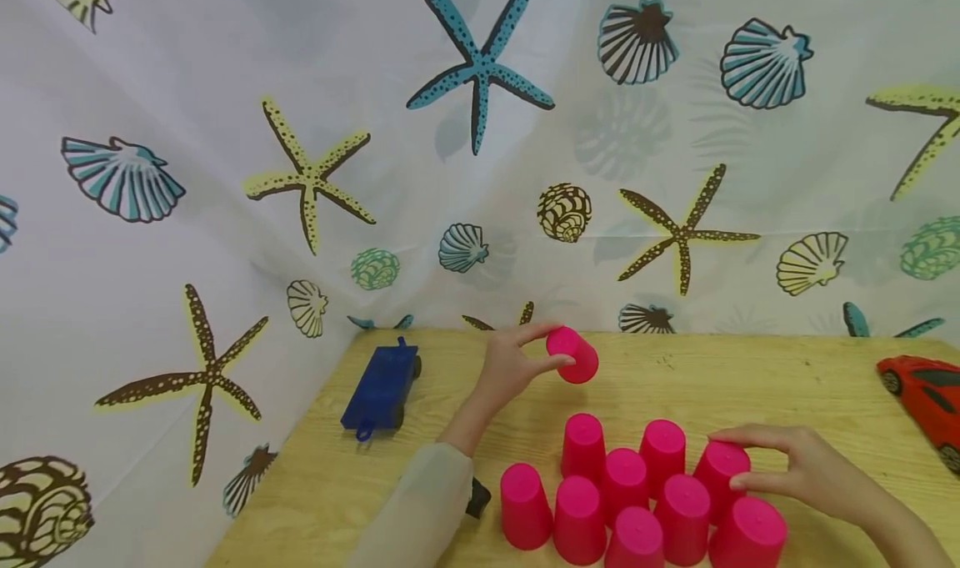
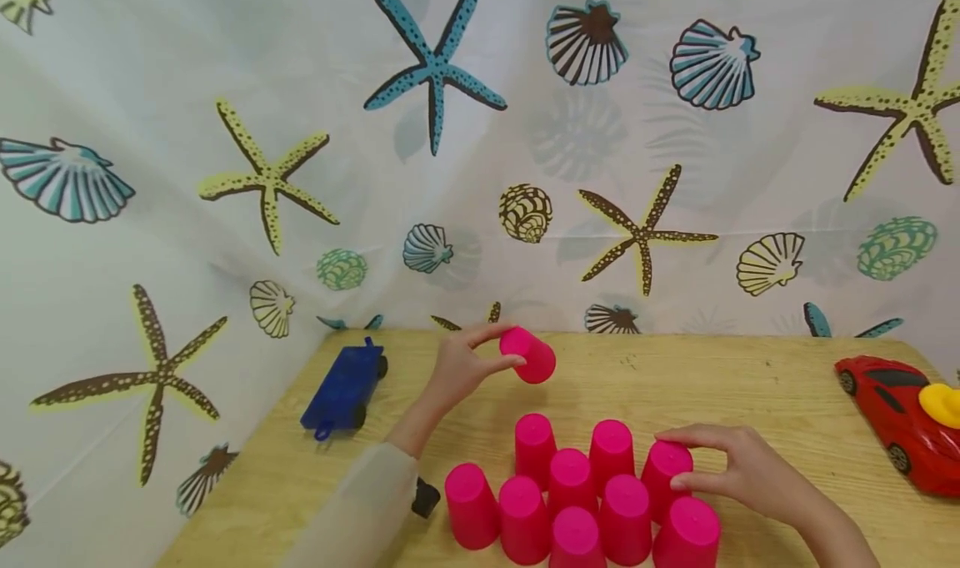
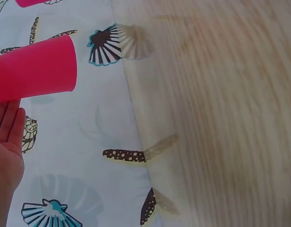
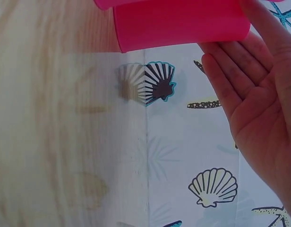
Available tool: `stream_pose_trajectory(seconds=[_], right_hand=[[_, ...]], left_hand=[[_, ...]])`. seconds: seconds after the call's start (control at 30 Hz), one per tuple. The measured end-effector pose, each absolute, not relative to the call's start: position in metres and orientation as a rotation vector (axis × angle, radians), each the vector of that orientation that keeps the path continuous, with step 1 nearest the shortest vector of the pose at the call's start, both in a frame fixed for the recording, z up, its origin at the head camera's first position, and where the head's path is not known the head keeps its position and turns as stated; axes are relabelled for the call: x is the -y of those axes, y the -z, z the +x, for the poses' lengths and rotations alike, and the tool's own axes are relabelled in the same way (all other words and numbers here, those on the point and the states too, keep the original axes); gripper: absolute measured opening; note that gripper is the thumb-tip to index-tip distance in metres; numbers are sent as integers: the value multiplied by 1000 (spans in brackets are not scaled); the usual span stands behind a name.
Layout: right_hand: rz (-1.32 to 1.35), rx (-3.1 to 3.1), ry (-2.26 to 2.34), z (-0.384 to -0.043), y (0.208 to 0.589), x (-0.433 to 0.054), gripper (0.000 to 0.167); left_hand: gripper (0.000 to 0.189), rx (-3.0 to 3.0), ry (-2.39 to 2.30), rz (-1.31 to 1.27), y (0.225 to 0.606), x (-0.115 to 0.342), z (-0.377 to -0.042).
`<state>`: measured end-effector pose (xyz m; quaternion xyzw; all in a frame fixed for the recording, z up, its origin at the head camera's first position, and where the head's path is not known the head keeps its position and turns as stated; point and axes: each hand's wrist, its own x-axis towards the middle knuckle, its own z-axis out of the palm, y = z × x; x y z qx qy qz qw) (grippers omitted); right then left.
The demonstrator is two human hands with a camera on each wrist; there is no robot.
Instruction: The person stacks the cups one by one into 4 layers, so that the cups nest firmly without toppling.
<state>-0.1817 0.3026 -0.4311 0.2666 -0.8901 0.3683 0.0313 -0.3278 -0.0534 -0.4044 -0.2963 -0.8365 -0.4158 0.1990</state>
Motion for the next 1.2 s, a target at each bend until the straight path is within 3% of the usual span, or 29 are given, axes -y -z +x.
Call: stream_pose_trajectory(seconds=[0.7,1.2], right_hand=[[847,2712,-1103,-181,432,-300,43],[822,2721,-1125,-180,431,-302,44]], left_hand=[[50,2644,1221,-771,436,41,-351],[49,2762,1302,-739,431,30,-362]])
